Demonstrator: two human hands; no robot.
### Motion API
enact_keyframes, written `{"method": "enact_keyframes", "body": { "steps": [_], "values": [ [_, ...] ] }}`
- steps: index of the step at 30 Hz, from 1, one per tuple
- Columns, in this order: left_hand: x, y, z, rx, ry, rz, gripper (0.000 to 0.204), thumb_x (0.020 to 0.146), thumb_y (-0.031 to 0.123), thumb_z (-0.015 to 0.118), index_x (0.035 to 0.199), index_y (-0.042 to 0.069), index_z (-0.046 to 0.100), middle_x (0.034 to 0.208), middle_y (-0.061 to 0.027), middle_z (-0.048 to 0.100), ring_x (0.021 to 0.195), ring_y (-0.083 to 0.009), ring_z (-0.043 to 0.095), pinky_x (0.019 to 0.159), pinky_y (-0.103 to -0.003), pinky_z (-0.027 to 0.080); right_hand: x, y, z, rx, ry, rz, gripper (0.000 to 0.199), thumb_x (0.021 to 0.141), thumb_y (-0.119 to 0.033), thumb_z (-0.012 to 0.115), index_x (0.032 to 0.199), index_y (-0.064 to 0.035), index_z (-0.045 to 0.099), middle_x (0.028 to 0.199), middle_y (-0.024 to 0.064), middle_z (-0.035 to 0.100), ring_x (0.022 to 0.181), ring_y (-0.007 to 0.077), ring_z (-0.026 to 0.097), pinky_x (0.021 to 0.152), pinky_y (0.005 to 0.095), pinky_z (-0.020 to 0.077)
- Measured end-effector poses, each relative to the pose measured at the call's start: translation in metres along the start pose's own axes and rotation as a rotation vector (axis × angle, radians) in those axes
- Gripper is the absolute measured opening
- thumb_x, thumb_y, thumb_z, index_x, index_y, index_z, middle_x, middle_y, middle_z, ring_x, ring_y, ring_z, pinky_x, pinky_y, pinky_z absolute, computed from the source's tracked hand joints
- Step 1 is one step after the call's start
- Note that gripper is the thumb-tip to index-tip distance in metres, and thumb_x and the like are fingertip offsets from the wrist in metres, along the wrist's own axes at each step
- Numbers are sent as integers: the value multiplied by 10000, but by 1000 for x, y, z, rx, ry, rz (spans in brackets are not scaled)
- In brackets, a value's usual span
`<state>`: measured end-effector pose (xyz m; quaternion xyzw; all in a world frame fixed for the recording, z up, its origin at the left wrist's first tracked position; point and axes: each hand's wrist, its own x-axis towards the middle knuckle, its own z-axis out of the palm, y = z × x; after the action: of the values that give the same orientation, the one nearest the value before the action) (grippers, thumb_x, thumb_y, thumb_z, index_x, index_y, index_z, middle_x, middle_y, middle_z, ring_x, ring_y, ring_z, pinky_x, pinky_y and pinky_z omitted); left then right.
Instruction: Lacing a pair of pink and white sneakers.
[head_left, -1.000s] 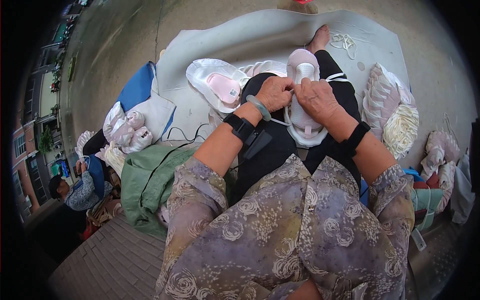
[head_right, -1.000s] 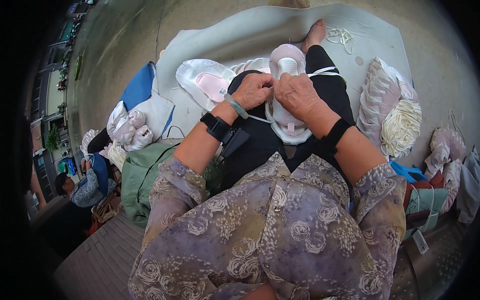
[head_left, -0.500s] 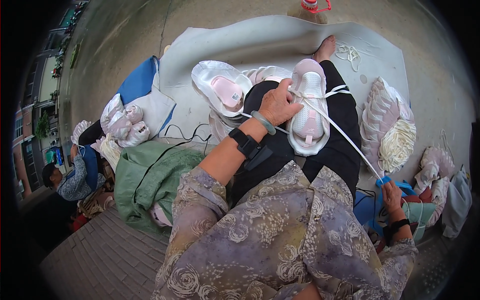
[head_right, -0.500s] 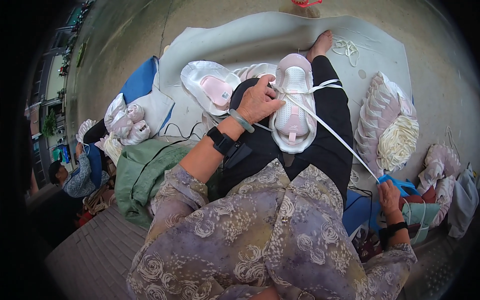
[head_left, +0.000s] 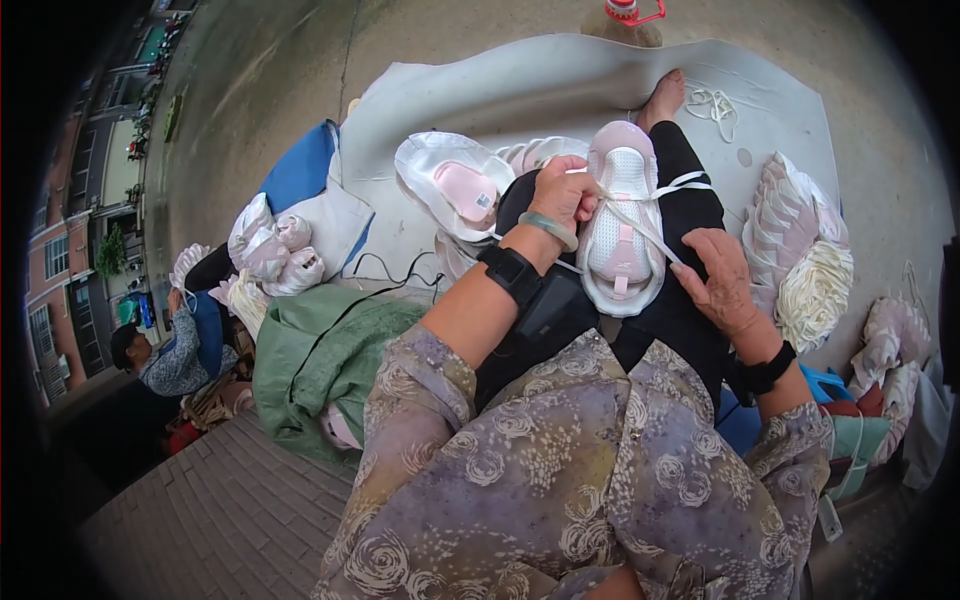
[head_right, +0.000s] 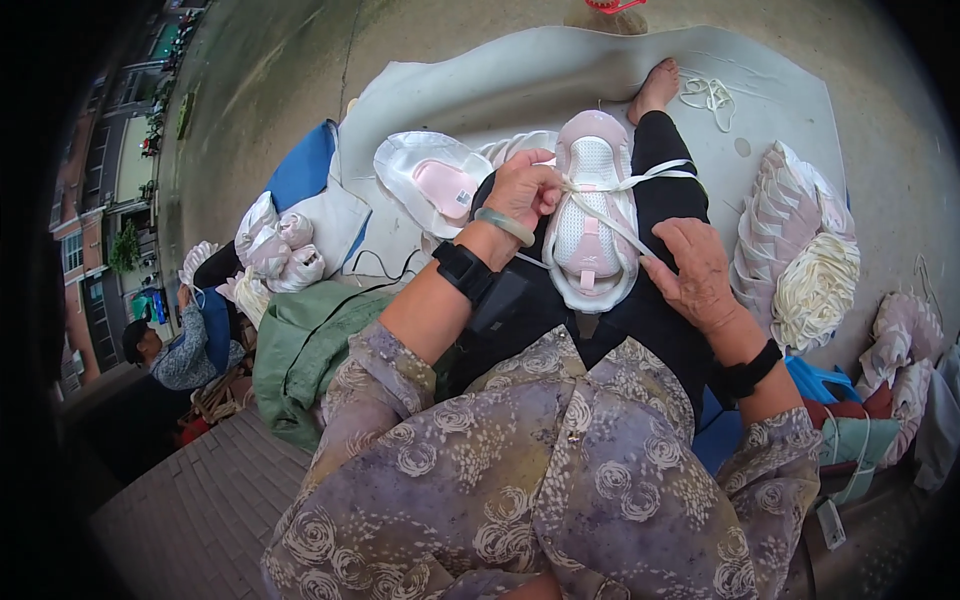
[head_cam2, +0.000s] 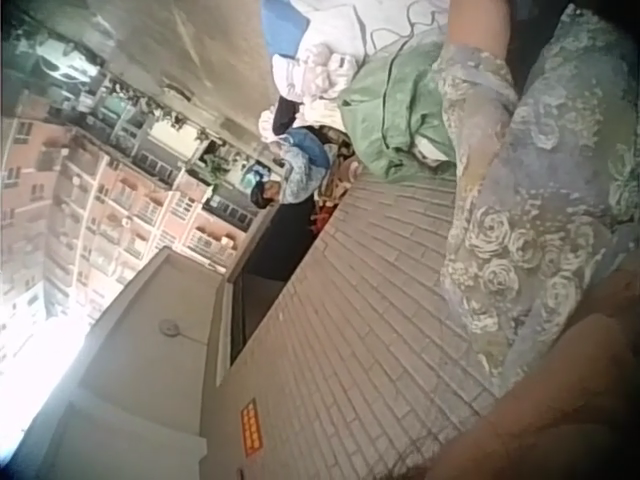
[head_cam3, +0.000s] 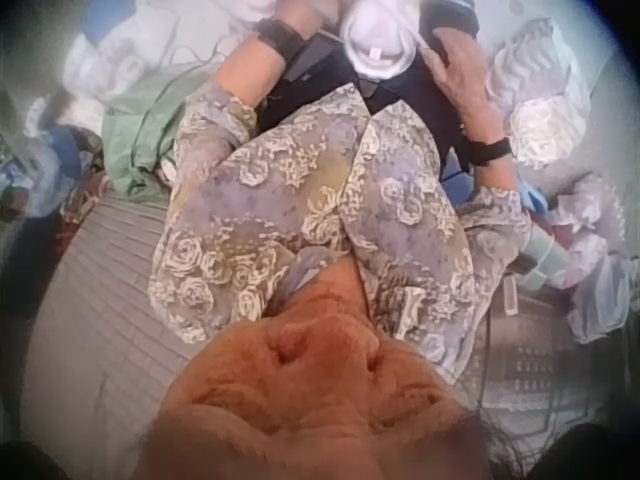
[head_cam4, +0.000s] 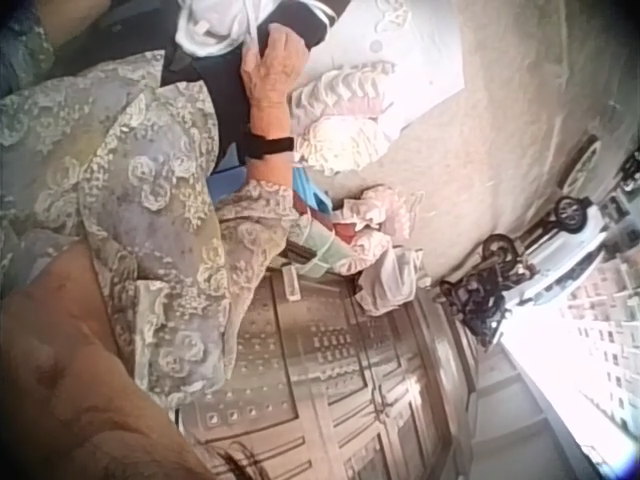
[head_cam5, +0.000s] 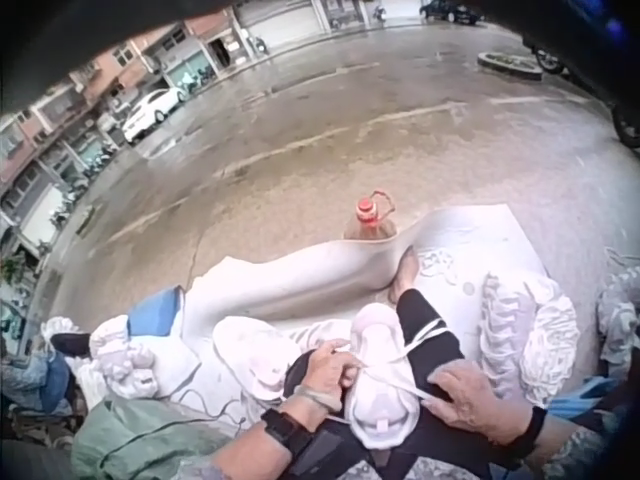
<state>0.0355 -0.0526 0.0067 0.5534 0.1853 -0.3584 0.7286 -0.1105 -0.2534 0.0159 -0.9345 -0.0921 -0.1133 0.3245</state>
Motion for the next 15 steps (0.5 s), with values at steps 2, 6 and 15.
{"method": "enact_keyframes", "body": {
  "steps": [2,6,15],
  "values": [
    [-7,4,-8,-28,-79,30,496,684,-33,531,1155,-15,380,696,-93,516,462,-115,442,392,-221,317,8,-4,11,42,-33,-7,332,712,-185,637,984,-35,519,905,106,544,843,285,518,771,370,385],
    [-13,17,-21,-68,-210,65,502,694,-16,510,1177,9,378,748,-109,535,468,-118,447,412,-215,307,9,-10,22,98,-91,63,325,744,-185,620,1012,-35,512,878,94,559,799,257,540,756,347,396],
    [-11,79,-59,218,-343,172,475,710,63,617,1144,-20,442,682,-73,578,412,-52,389,372,-172,275,5,-7,16,575,-105,421,144,759,-81,604,873,-2,566,703,85,544,597,178,517,568,266,426]
  ]
}}
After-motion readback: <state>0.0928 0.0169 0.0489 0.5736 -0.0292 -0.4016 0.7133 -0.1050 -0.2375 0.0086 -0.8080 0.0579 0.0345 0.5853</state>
